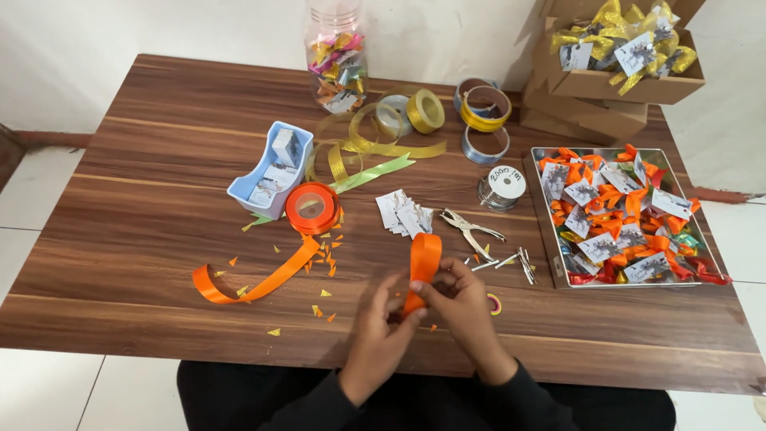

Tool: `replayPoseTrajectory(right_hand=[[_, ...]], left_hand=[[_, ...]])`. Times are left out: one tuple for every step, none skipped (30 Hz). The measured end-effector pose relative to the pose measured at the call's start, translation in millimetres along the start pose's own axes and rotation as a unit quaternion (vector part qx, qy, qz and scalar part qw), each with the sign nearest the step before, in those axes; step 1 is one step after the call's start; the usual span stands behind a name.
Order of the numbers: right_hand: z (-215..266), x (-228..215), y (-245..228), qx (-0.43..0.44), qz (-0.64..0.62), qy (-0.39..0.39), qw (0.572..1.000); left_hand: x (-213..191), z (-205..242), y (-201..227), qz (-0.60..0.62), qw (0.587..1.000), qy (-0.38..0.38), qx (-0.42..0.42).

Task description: Assembling orange ribbon bows by cutting labels, punching holes, and attaching them to the ribbons.

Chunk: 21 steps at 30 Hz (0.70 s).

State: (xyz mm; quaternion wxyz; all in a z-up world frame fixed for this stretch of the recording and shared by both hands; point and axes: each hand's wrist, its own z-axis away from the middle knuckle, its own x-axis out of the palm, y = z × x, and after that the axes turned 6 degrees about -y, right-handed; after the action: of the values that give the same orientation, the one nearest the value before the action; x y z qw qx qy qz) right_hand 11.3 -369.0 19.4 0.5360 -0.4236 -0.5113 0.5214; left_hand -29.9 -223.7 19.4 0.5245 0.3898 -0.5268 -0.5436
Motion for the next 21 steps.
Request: replayPoseTrajectory(right_hand=[[0,-1,4,0.001,0.000,0.000,1.000],[1,-2,7,-0.001,0.024,0.003,1.000],[0,-3,10,-0.004,0.047,0.008,0.999],[-1,-3,9,-0.005,0.048,0.008,0.999],[0,-3,9,0.003,0.055,0.009,0.998],[1,-3,9,0.010,0.062,0.010,0.998],[2,-4,12,0.009,0.062,0.011,0.998],[2,-6,14,0.010,0.052,0.007,0.999],[3,-7,17,0.011,0.043,0.001,0.999],[4,-7,16,0.010,0.043,0.001,0.999],[4,-8,16,-0.009,0.036,-0.036,0.999],[5,-8,16,-0.027,0.029,-0.073,0.997],[7,-7,13,-0.029,0.029,-0.073,0.996],[8,-6,10,-0.011,0.026,-0.046,0.999],[9,-4,7,0.008,0.023,-0.020,1.000],[6,-5,7,0.006,0.024,-0.021,0.999],[6,-5,9,-0.001,0.024,-0.016,1.000],[5,-6,11,-0.008,0.024,-0.011,1.000],[5,-6,10,-0.007,0.023,-0.010,1.000],[5,-6,9,-0.009,0.044,-0.005,0.999],[5,-5,8,-0.012,0.065,0.001,0.998]], left_hand=[[0,1,-1,0.000,1.000,0.001,0.000],[-1,2,-2,-0.016,1.000,0.020,0.008],[-2,1,-3,-0.033,0.999,0.039,0.019],[-3,-1,-5,-0.033,0.999,0.039,0.020],[-3,0,-7,-0.005,0.999,0.040,0.025],[-4,0,-9,0.022,0.998,0.042,0.030],[-4,1,-11,0.022,0.998,0.040,0.031],[-4,1,-12,0.020,0.998,0.048,0.027],[-3,2,-13,0.018,0.998,0.057,0.023],[-3,0,-14,0.019,0.998,0.057,0.024],[-3,-2,-15,0.042,0.996,0.074,0.042],[-3,-4,-16,0.066,0.992,0.090,0.060],[-3,-5,-15,0.066,0.992,0.090,0.062],[-3,-6,-15,0.077,0.992,0.084,0.056],[-4,-7,-14,0.087,0.992,0.080,0.049],[-4,-8,-11,0.088,0.992,0.081,0.052],[-5,-7,-10,0.076,0.994,0.074,0.038],[-6,-7,-8,0.065,0.995,0.066,0.025],[-7,-7,-10,0.065,0.995,0.066,0.024],[-9,-7,-12,0.073,0.995,0.057,0.025],[-11,-7,-14,0.081,0.995,0.048,0.027]])
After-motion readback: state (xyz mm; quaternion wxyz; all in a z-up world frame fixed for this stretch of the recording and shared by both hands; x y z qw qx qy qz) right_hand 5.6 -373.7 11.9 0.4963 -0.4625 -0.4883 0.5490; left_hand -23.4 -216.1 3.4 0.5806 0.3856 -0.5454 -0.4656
